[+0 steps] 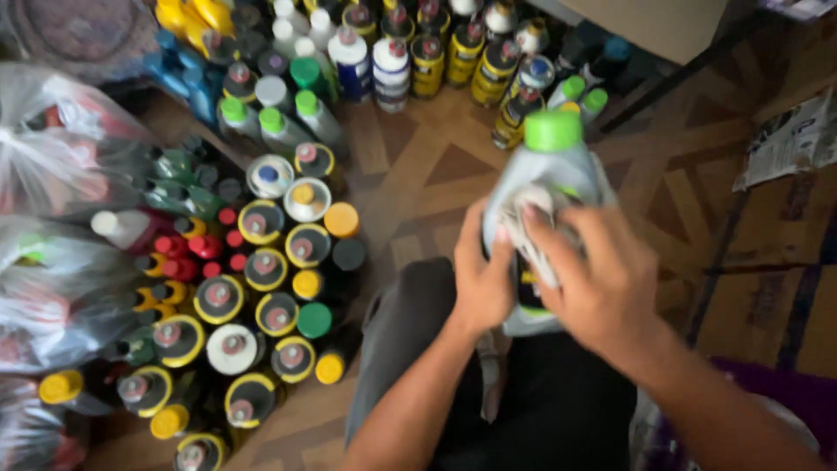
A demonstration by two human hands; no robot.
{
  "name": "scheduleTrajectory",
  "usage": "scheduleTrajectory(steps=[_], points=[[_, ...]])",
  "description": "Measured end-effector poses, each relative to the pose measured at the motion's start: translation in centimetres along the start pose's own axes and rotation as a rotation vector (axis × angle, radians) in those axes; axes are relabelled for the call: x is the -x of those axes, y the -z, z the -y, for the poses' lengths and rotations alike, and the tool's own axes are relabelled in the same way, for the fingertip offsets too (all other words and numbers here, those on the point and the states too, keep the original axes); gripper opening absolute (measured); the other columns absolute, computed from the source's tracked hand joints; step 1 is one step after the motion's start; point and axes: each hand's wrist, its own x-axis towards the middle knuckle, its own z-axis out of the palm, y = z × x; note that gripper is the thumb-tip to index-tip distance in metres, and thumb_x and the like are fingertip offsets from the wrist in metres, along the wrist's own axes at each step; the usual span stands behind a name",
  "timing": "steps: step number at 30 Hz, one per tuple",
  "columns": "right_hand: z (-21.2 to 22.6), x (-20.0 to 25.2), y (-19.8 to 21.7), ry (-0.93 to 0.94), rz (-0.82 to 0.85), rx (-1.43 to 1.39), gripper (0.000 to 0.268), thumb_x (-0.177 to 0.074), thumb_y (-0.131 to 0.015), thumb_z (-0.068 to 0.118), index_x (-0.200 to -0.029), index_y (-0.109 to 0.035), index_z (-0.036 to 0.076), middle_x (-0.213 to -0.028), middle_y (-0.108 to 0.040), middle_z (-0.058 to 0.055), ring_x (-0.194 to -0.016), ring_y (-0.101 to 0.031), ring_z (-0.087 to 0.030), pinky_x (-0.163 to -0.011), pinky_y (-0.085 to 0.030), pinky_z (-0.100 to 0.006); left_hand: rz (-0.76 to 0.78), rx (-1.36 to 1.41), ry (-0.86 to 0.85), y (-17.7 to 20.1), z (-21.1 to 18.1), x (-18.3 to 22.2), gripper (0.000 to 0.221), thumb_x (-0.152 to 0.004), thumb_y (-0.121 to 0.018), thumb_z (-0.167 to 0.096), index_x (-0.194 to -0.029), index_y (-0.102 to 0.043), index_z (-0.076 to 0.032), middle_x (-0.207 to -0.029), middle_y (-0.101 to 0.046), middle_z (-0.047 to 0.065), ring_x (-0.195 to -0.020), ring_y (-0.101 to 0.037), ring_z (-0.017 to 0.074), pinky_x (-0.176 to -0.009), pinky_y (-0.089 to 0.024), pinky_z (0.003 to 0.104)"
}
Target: Cleaning and organizing various spray cans and oil bottles by wiping them with a rag
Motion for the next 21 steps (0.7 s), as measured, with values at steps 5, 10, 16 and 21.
scheduleTrajectory(steps=[5,10,16,21], points=[[-0.1,4.4,-1.0,0.116,0.102,-0.05,0.042,-0.074,-0.077,0.009,-0.115,-0.075,0.007,-0.096,-0.059,-0.007,-0.069,-0.053,-0.023,-0.056,-0.046,-0.035,-0.071,0.073,0.016,0.9,-0.4,-0.4,0.042,-0.107,-0.039,-0.026,-0.137,-0.05,0.002,-0.126,-0.062,0.017,-0.111,-0.057,0.0224,-0.103,-0.046,0.036],[-3.8,3.6,0.1,0.099,0.016,-0.09,0.04,-0.077,-0.078,0.006,-0.118,-0.077,0.005,-0.098,-0.062,-0.014,-0.069,-0.052,-0.029,-0.061,-0.046,-0.044,0.053,0.08,-0.013,-0.1,-1.0,0.5,0.047,-0.102,-0.045,-0.021,-0.142,-0.047,0.002,-0.134,-0.06,0.017,-0.119,-0.056,0.0257,-0.108,-0.043,0.038],[-3.2,1.8,-1.0,-0.277,-0.157,-0.387,0.03,-0.087,-0.065,-0.021,-0.116,-0.065,-0.015,-0.11,-0.058,-0.025,-0.089,-0.055,-0.035,-0.08,-0.046,-0.042,0.054,0.115,0.113,-1.6,-1.2,1.6,0.047,-0.104,-0.046,-0.029,-0.14,-0.05,0.001,-0.13,-0.063,0.016,-0.114,-0.057,0.0228,-0.104,-0.045,0.035],[-3.4,9.1,-4.7,-0.876,-0.015,-0.762,0.038,-0.095,-0.057,0.005,-0.13,-0.061,-0.01,-0.121,-0.065,-0.03,-0.12,-0.06,-0.037,-0.105,-0.044,-0.055,-0.368,0.616,0.66,-1.5,-1.6,0.0,0.058,-0.095,-0.06,-0.053,-0.138,-0.065,-0.015,-0.128,-0.068,0.014,-0.113,-0.066,0.0283,-0.099,-0.053,0.047]])
